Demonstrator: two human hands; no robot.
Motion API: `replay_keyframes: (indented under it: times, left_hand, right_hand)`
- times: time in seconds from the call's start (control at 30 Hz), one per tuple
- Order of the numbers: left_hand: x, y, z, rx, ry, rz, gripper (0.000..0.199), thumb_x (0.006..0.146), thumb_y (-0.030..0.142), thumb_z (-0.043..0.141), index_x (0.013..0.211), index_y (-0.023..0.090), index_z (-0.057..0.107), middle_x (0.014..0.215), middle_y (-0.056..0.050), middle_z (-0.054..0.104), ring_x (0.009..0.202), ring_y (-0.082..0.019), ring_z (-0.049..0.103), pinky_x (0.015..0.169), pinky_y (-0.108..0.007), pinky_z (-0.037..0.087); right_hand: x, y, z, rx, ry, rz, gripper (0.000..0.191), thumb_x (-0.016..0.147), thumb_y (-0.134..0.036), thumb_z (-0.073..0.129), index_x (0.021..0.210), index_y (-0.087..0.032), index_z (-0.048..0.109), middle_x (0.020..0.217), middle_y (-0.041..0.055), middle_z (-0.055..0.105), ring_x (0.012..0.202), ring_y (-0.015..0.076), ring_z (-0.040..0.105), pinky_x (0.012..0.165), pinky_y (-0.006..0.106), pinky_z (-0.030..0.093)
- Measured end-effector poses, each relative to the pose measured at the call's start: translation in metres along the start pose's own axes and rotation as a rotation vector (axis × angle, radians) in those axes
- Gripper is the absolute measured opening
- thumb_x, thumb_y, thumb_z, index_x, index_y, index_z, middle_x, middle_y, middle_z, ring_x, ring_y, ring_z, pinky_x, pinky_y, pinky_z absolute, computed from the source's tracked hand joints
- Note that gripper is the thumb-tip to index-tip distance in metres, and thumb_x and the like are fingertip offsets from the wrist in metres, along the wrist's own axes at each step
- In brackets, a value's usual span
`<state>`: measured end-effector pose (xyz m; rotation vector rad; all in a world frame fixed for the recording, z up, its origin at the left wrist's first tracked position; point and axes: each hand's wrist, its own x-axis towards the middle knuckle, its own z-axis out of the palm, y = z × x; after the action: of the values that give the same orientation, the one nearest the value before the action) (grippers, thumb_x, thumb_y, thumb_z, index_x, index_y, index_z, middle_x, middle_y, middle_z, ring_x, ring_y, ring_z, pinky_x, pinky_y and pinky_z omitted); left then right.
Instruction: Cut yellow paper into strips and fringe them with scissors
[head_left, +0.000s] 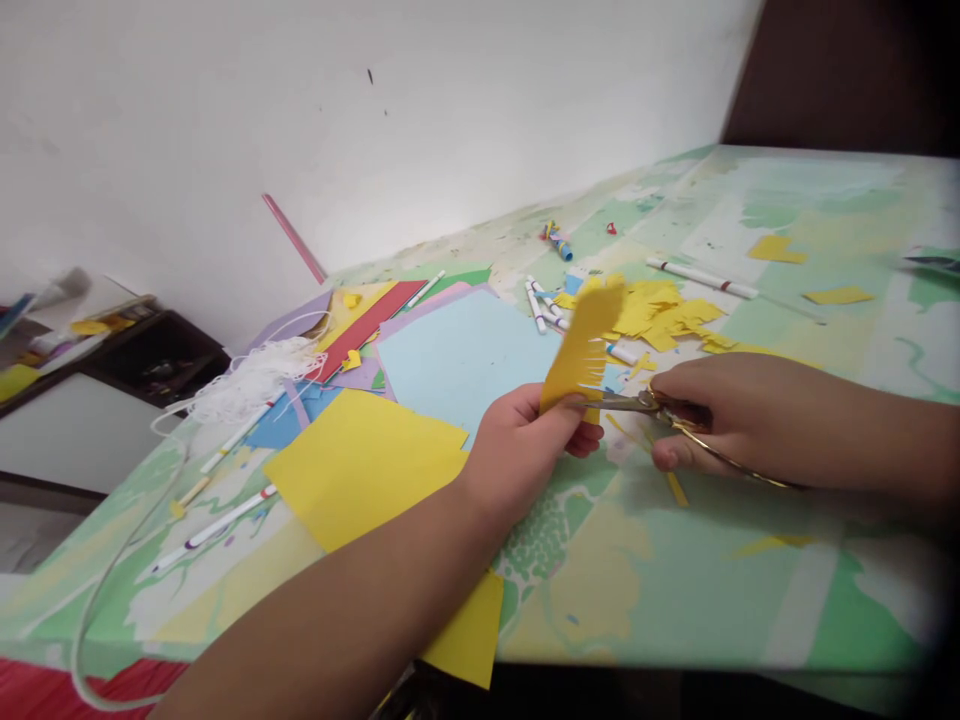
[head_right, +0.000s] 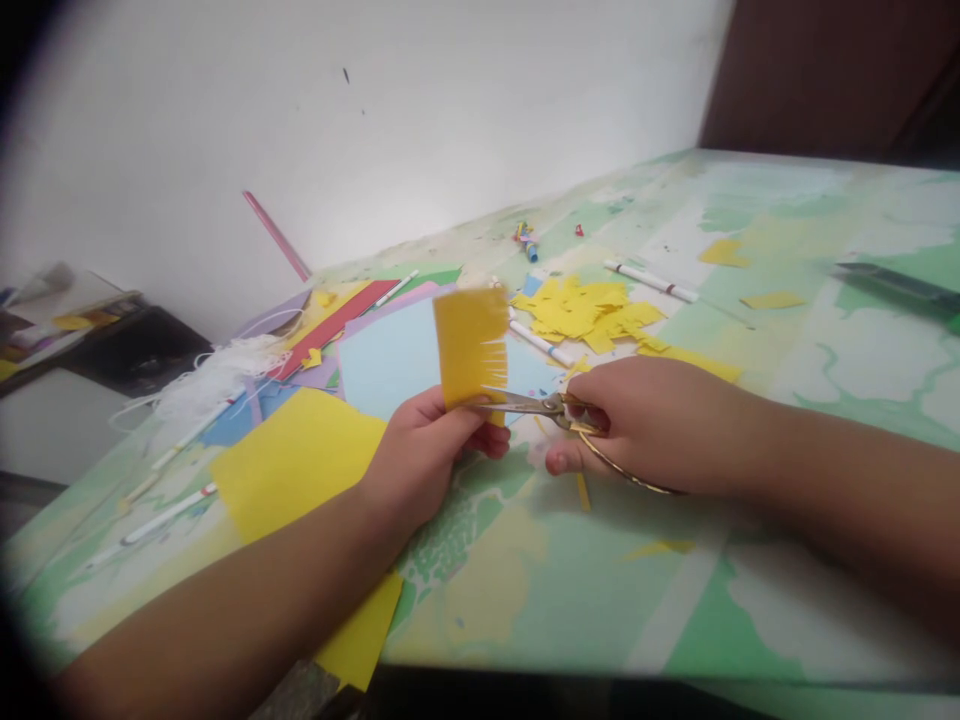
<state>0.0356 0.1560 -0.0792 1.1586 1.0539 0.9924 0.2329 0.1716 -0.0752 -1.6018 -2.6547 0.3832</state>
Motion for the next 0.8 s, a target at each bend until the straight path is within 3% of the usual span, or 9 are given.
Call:
replay_keyframes:
  times: [0.3, 0.53, 0.67, 0.8]
  left_hand:
    - [-0.0020, 0.0000, 0.0032, 0.082, -0.005, 0.032, 0.011, 0.069, 0.022, 0.054, 0.061, 0.016, 0.058, 0.055, 0.001, 0.058, 0.052, -0.008, 0.053, 0.055, -0.022, 0.044]
    - [-0.0030, -0.0013, 0.0018, 0.096, 0.023, 0.042, 0.018, 0.070, 0.030, 0.057, 0.061, 0.015, 0.056, 0.055, 0.001, 0.057, 0.052, -0.008, 0.052, 0.054, -0.021, 0.042]
    - [-0.0032, -0.0017, 0.0004, 0.080, -0.002, 0.029, 0.017, 0.070, 0.030, 0.057, 0.061, 0.015, 0.056, 0.053, 0.002, 0.057, 0.051, -0.008, 0.052, 0.054, -0.021, 0.042]
    - [-0.0025, -0.0019, 0.0000, 0.022, -0.026, 0.006, 0.016, 0.070, 0.030, 0.057, 0.064, 0.015, 0.056, 0.054, 0.001, 0.058, 0.051, -0.008, 0.053, 0.054, -0.021, 0.044]
  right_hand:
    - [0.0007, -0.0043, -0.0019, -0.020, 0.006, -0.012, 0.042, 0.068, -0.063, 0.042, 0.061, -0.021, 0.046, 0.057, 0.0006, 0.052, 0.049, 0.0138, 0.041, 0.045, 0.025, 0.024]
    - [0.0013, -0.0010, 0.0008, -0.013, -0.002, -0.002, 0.043, 0.067, -0.063, 0.044, 0.058, -0.021, 0.047, 0.055, 0.0002, 0.052, 0.049, 0.0133, 0.042, 0.046, 0.024, 0.023]
    - [0.0022, 0.0016, 0.0011, -0.047, 0.042, -0.001, 0.044, 0.066, -0.063, 0.044, 0.054, -0.021, 0.044, 0.052, -0.0005, 0.050, 0.047, 0.0129, 0.040, 0.045, 0.024, 0.021]
    - [0.0029, 0.0027, -0.0012, -0.038, 0.007, 0.017, 0.043, 0.067, -0.063, 0.044, 0.056, -0.021, 0.044, 0.054, -0.0001, 0.051, 0.050, 0.0135, 0.042, 0.046, 0.024, 0.023]
